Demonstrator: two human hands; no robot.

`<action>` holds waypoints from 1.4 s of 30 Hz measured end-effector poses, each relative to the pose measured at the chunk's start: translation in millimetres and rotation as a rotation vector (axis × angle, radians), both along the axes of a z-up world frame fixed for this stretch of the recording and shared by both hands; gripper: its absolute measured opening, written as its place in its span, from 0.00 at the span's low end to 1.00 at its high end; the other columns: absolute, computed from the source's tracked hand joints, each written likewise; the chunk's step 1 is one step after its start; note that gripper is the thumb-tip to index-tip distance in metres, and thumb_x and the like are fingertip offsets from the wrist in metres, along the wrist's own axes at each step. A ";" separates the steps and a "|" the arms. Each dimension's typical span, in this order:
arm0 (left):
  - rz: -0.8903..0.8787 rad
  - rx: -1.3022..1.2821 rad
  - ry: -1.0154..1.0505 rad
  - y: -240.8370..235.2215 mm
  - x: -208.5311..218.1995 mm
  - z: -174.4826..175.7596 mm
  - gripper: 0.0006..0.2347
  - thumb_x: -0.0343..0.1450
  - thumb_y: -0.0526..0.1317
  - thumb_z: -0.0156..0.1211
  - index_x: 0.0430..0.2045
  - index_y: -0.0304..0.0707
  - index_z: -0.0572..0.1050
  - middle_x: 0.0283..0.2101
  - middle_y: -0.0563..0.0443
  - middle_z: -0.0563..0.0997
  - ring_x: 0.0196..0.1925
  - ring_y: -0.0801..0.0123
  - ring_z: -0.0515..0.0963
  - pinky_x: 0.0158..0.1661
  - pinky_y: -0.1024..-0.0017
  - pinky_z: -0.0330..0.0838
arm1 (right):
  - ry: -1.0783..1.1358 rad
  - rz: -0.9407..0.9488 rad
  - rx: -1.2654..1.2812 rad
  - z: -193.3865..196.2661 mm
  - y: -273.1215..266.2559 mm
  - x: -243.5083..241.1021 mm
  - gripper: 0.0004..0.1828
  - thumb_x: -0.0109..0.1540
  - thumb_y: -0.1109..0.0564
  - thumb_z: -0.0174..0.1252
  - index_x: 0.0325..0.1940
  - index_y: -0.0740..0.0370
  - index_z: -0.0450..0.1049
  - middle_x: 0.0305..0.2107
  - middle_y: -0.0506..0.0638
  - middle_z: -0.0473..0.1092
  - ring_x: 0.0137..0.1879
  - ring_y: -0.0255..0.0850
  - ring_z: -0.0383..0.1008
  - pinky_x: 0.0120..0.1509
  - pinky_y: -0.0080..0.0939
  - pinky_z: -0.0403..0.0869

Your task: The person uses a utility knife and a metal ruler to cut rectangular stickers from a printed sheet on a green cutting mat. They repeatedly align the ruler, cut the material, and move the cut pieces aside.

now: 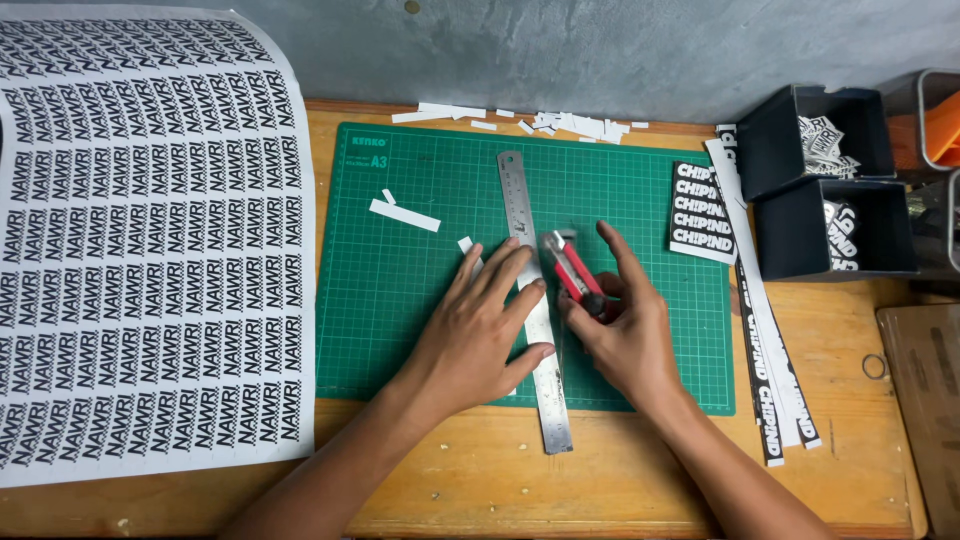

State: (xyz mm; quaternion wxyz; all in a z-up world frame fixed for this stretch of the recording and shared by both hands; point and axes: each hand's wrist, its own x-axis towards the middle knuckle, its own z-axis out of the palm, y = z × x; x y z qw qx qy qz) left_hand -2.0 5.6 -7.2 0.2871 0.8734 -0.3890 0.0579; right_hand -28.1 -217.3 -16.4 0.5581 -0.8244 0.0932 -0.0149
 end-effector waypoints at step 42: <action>0.288 -0.109 0.232 23.7 16.4 16.5 0.04 0.77 0.36 0.65 0.32 0.44 0.82 0.21 0.49 0.78 0.29 0.44 0.86 0.35 0.54 0.77 | -0.112 0.013 -0.226 19.9 -8.0 -2.4 0.35 0.65 0.60 0.76 0.77 0.58 0.78 0.43 0.71 0.84 0.42 0.68 0.87 0.42 0.62 0.82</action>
